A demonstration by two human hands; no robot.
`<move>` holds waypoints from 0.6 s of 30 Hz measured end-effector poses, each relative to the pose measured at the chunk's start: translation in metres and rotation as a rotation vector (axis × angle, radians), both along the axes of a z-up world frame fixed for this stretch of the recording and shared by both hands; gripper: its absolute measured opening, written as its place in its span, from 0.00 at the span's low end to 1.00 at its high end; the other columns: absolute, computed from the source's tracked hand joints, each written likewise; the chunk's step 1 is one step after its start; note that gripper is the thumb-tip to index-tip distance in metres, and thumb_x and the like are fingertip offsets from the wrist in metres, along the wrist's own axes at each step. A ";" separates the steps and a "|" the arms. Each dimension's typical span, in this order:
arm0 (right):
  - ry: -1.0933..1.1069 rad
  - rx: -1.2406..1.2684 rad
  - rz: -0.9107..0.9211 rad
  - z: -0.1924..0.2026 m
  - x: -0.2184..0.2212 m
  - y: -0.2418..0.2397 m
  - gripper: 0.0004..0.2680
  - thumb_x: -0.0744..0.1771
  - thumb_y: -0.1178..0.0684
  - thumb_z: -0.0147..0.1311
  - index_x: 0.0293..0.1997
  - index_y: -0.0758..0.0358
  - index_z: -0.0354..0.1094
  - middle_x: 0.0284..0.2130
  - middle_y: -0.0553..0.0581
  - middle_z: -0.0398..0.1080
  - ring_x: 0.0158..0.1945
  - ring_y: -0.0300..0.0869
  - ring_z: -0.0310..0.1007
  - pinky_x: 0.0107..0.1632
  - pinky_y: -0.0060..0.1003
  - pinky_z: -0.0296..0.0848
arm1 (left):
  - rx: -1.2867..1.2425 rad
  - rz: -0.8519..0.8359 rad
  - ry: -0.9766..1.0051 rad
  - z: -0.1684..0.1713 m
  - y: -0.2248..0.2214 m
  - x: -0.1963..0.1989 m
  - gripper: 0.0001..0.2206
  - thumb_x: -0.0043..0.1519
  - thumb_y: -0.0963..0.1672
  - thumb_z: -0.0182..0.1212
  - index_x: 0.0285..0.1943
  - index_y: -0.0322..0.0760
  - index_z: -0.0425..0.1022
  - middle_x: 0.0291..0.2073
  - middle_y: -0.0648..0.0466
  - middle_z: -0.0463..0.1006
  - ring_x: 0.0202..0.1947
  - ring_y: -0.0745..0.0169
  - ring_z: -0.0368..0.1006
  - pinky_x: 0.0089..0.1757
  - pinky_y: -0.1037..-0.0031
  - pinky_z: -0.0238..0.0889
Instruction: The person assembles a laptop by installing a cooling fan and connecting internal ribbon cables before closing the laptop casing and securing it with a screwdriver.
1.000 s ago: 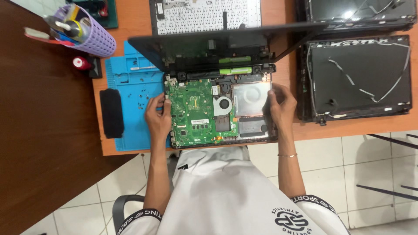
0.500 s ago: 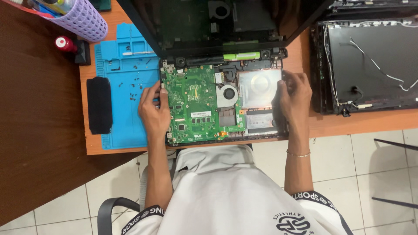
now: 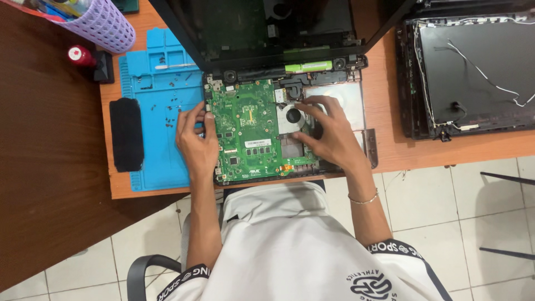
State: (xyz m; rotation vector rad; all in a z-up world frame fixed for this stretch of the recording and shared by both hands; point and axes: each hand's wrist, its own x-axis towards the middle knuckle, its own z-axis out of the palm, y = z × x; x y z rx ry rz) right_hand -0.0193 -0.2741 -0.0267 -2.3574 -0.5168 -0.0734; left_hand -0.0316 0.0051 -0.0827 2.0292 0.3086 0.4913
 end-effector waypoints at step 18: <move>0.047 -0.024 0.055 0.003 0.010 0.003 0.22 0.60 0.51 0.70 0.60 0.58 0.72 0.55 0.59 0.67 0.61 0.55 0.63 0.63 0.49 0.65 | 0.416 -0.105 -0.094 0.007 -0.012 0.004 0.09 0.61 0.41 0.69 0.49 0.38 0.83 0.43 0.51 0.79 0.47 0.53 0.70 0.50 0.59 0.59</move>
